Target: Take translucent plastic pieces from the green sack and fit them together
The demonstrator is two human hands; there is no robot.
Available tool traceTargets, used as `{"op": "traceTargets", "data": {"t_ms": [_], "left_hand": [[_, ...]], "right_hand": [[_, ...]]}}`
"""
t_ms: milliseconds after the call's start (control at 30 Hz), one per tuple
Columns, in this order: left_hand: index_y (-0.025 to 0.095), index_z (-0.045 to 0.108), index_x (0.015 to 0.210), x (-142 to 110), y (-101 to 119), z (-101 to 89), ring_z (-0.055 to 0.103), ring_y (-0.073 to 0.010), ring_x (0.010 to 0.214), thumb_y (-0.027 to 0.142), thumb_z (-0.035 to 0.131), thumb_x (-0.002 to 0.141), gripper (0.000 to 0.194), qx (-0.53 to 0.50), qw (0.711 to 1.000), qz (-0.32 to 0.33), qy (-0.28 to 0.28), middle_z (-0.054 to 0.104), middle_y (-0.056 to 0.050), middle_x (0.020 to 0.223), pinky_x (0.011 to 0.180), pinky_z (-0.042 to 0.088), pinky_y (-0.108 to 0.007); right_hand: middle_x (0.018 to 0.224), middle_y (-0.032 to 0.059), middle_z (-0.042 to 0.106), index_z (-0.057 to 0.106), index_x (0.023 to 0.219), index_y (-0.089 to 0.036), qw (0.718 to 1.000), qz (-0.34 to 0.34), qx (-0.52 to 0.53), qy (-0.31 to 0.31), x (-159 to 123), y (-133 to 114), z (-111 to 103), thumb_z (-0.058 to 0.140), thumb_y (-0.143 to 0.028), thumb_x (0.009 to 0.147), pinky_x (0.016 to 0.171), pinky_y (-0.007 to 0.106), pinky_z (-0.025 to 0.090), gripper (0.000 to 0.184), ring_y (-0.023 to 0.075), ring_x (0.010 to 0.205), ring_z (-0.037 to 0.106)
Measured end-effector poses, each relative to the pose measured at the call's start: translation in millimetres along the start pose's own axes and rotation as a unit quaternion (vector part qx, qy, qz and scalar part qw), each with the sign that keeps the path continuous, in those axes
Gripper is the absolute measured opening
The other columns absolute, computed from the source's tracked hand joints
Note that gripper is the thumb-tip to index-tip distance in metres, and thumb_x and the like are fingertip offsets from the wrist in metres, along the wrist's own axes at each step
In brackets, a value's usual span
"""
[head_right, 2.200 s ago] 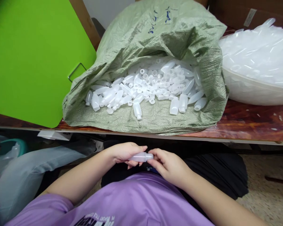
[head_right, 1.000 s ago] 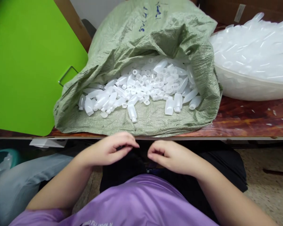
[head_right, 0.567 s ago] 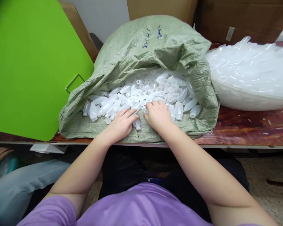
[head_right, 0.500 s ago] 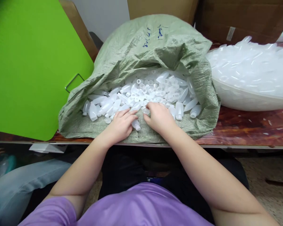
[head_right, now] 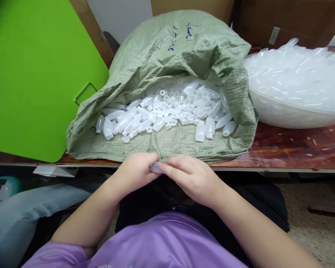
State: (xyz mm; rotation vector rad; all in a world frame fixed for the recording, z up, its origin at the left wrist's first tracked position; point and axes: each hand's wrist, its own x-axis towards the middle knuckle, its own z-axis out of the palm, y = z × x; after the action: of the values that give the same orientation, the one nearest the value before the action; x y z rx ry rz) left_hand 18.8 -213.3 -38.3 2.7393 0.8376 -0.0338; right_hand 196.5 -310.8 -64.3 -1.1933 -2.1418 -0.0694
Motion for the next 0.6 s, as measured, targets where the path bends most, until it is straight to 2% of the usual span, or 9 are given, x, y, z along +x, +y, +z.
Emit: {"op": "traceTargets", "data": {"t_ms": [100,167,233,300,333,400,467,500,600], "left_hand": [[0.019,0.055,0.067,-3.8,2.0,-9.4,0.053,-0.0119,0.056,0.038,0.052,0.074,0.02,-0.117,0.984,-0.012,-0.134,0.059,0.003,0.061,0.049,0.033,-0.022],[0.019,0.056,0.065,-4.2,2.6,-11.1,0.052,-0.0113,0.053,0.04,0.053,0.072,0.022,-0.132,0.973,-0.014,-0.186,0.06,0.002,0.059,0.048,0.031,-0.022],[0.019,0.058,0.067,-3.5,3.8,-9.0,0.052,-0.0123,0.053,0.04,0.054,0.07,0.021,-0.108,0.975,-0.023,-0.192,0.061,0.001,0.061,0.047,0.03,-0.023],[0.019,0.06,0.07,-2.6,6.1,-4.9,0.053,-0.0134,0.054,0.038,0.055,0.069,0.02,-0.091,0.979,-0.031,-0.182,0.064,-0.001,0.065,0.047,0.03,-0.023],[0.019,0.06,0.071,-2.3,7.3,-2.8,0.054,-0.0137,0.055,0.036,0.054,0.069,0.018,-0.091,0.979,-0.033,-0.178,0.064,-0.001,0.067,0.047,0.03,-0.023],[0.019,0.061,0.074,-1.9,9.4,1.0,0.055,-0.0141,0.056,0.032,0.053,0.069,0.016,-0.097,0.98,-0.04,-0.171,0.066,-0.002,0.07,0.048,0.031,-0.023],[0.019,0.062,0.076,-1.6,10.3,4.2,0.056,-0.0149,0.058,0.028,0.052,0.069,0.014,-0.092,0.981,-0.049,-0.164,0.066,-0.002,0.071,0.048,0.032,-0.023],[0.02,0.062,0.076,-1.5,10.6,5.8,0.056,-0.0156,0.058,0.027,0.052,0.068,0.014,-0.085,0.981,-0.048,-0.168,0.066,-0.002,0.071,0.049,0.032,-0.024],[0.02,0.062,0.074,-1.1,11.5,10.6,0.056,-0.0165,0.058,0.027,0.053,0.066,0.013,-0.07,0.978,-0.037,-0.192,0.066,-0.003,0.069,0.047,0.031,-0.024]], "right_hand": [[0.108,0.0045,0.065,0.051,0.124,-0.025,0.995,-0.091,0.014,-0.033,-7.4,-2.7,-1.3,0.042,-0.012,0.09,0.087,0.032,0.049,0.038,0.0174,0.105,0.057],[0.107,0.0039,0.066,0.055,0.12,-0.026,0.996,-0.058,0.028,-0.068,-10.5,-4.8,2.3,0.041,-0.018,0.091,0.085,0.032,0.05,0.033,0.0175,0.101,0.059],[0.092,0.0054,0.069,0.062,0.109,-0.022,0.991,0.055,0.054,-0.113,-12.3,-7.7,9.4,0.041,-0.03,0.092,0.071,0.03,0.052,0.028,0.0172,0.083,0.064],[0.068,0.0035,0.066,0.067,0.087,-0.019,0.966,0.178,0.112,-0.148,-14.8,-11.3,17.5,0.033,-0.038,0.094,0.057,0.026,0.05,0.039,0.0141,0.062,0.062],[0.064,0.0028,0.064,0.067,0.081,-0.018,0.954,0.219,0.142,-0.15,-17.0,-13.2,21.1,0.029,-0.039,0.094,0.056,0.025,0.049,0.045,0.0133,0.059,0.061],[0.078,0.0061,0.067,0.064,0.086,-0.017,0.948,0.25,0.164,-0.107,-23.7,-16.3,26.6,0.032,-0.041,0.093,0.063,0.028,0.051,0.04,0.0153,0.068,0.063],[0.101,0.0114,0.064,0.06,0.1,-0.017,0.96,0.238,0.144,-0.039,-31.9,-18.4,29.9,0.047,-0.044,0.086,0.075,0.033,0.052,0.033,0.0199,0.085,0.063],[0.103,0.0117,0.063,0.058,0.102,-0.018,0.961,0.238,0.14,-0.027,-35.9,-19.0,31.1,0.051,-0.043,0.084,0.076,0.034,0.051,0.032,0.0206,0.087,0.062],[0.077,0.0041,0.065,0.058,0.093,-0.02,0.929,0.301,0.203,-0.076,-44.5,-20.0,34.1,0.038,-0.034,0.092,0.063,0.028,0.052,0.024,0.0152,0.069,0.063]]}}
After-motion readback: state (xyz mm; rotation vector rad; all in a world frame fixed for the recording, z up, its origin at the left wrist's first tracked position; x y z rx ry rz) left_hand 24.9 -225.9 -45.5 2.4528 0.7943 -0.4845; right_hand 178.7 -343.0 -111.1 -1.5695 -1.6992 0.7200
